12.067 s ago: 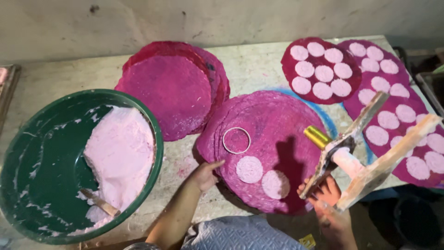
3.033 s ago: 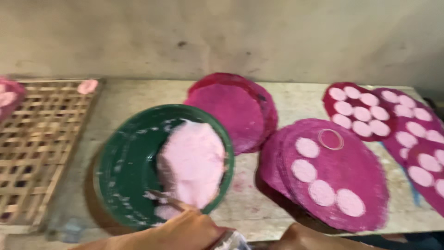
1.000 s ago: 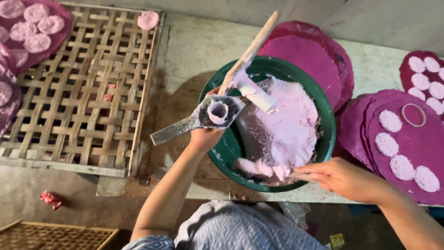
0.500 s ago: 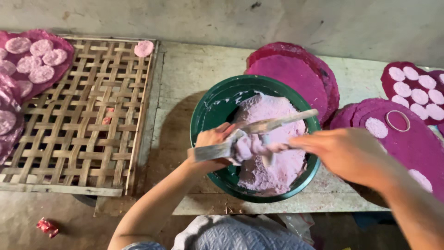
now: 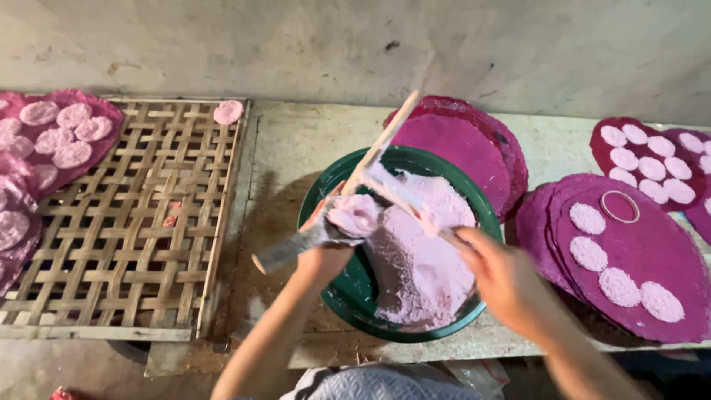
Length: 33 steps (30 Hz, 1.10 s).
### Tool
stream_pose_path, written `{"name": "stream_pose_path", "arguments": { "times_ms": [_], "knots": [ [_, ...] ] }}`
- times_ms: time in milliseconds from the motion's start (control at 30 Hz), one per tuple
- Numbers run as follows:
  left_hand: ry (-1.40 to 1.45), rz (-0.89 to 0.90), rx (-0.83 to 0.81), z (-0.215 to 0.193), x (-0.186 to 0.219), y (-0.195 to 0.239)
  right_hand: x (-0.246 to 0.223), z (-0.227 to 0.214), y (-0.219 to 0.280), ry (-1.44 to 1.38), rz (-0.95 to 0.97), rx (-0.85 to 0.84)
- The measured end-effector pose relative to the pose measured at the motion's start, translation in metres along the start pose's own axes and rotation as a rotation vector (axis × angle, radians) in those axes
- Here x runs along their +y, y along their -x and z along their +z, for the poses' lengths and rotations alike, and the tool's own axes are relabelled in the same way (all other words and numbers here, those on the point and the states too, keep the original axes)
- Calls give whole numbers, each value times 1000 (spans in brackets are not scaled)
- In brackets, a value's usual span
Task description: The person shapes pink paste into small round wafers on circular mats using a handheld molding tool, then refills the tool with more paste from a large bowl.
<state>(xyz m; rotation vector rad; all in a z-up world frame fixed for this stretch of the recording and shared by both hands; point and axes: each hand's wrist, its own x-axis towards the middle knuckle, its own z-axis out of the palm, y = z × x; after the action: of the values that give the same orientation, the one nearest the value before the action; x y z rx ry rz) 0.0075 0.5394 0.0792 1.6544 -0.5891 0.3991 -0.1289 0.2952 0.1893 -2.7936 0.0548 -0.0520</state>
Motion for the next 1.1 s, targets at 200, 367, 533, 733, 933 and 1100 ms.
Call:
{"name": "stream_pose_path", "arguments": {
  "times_ms": [200,367,533,733,933,1100],
  "knots": [
    [-617,-115,-108,4,2,-25,4,115,10,-646,-186,92],
    [-754,90,-170,3,-9,-29,57,98,7,-851,161,-131],
    [-676,73,-200,27,-14,-22,48,117,-16,-668,61,12],
    [-762,201,-98,7,-21,-34,40,86,3,-409,99,-138],
    [-583,79,-389,4,5,-23,14,-40,-55,-23,24,-448],
    [-242,6,-623,27,7,-11,-52,-20,-51,746,-376,-443]
  ]
}}
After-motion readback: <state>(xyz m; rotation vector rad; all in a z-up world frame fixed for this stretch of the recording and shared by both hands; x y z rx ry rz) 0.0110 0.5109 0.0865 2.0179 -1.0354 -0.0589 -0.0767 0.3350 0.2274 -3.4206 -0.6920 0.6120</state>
